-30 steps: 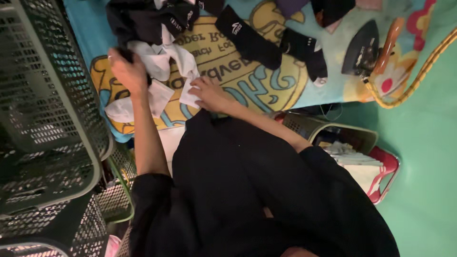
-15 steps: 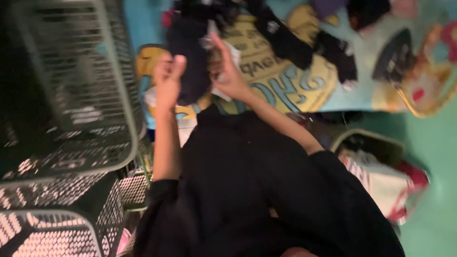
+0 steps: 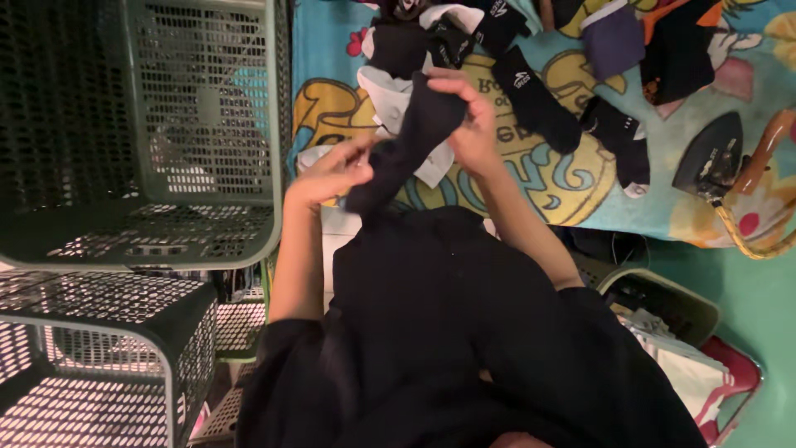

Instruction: The person folds various clothing items, including underwear, socks, and shirts, one by one on a bed. They pick up each item from a pile, fold it neatly, and place it on a growing stack of folded clothes.

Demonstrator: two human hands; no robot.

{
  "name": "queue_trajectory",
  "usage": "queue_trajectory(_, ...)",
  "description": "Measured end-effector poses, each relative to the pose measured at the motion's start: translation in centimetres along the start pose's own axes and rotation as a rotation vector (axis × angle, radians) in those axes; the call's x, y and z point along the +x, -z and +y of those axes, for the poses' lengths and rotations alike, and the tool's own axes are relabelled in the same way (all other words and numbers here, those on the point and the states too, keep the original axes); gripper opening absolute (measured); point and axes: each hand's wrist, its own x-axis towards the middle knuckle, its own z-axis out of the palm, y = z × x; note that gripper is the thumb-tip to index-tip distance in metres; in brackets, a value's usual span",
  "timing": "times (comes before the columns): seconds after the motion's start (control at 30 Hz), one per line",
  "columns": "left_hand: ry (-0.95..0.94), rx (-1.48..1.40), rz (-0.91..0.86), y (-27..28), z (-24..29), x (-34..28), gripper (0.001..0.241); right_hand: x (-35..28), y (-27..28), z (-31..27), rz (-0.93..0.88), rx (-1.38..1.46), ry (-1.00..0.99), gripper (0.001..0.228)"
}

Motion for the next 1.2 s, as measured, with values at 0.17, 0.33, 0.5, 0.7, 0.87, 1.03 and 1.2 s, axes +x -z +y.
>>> queue_trajectory(0.17,-0.186,-0.011,0.18,-3.3,0.5,2.2,0.035,-0.3,-2.3,-4.3,-0.163,-0.128,0.035,0.037)
queue_trajectory(0.33,-0.298,-0.069,0.379,-5.4,1.0,3.5,0.01,-0.3,-3.8,-6.1,0.022,0.354,-0.197,0.054)
queue_trajectory(0.5,-0.232,0.017,0.566,-6.6,1.8,2.8,0.014,-1.6,-2.9,-6.3,-0.125,0.314,-0.058,0.069)
queue_trajectory(0.7,-0.382,-0.012,0.609,-7.9,2.0,3.5,0.019,-2.4,-4.5,-7.1,0.07,-0.335,-0.046,0.026)
queue_trajectory(0.87,-0.348,-0.35,0.539,-8.7,3.2,4.7,0.027,-2.6,-6.9,-10.4,-0.162,-0.703,0.34,0.025)
queue_trajectory(1.03,-0.492,-1.058,0.007,-7.8,4.1,5.5,0.023,-2.8,-6.2,-12.5,-0.134,-0.703,0.32,0.025)
queue_trajectory(1.2,-0.426,-1.295,-0.158,-7.7,1.7,6.7,0.016,-2.1,-1.1,-7.8,-0.256,-0.261,0.07,0.058)
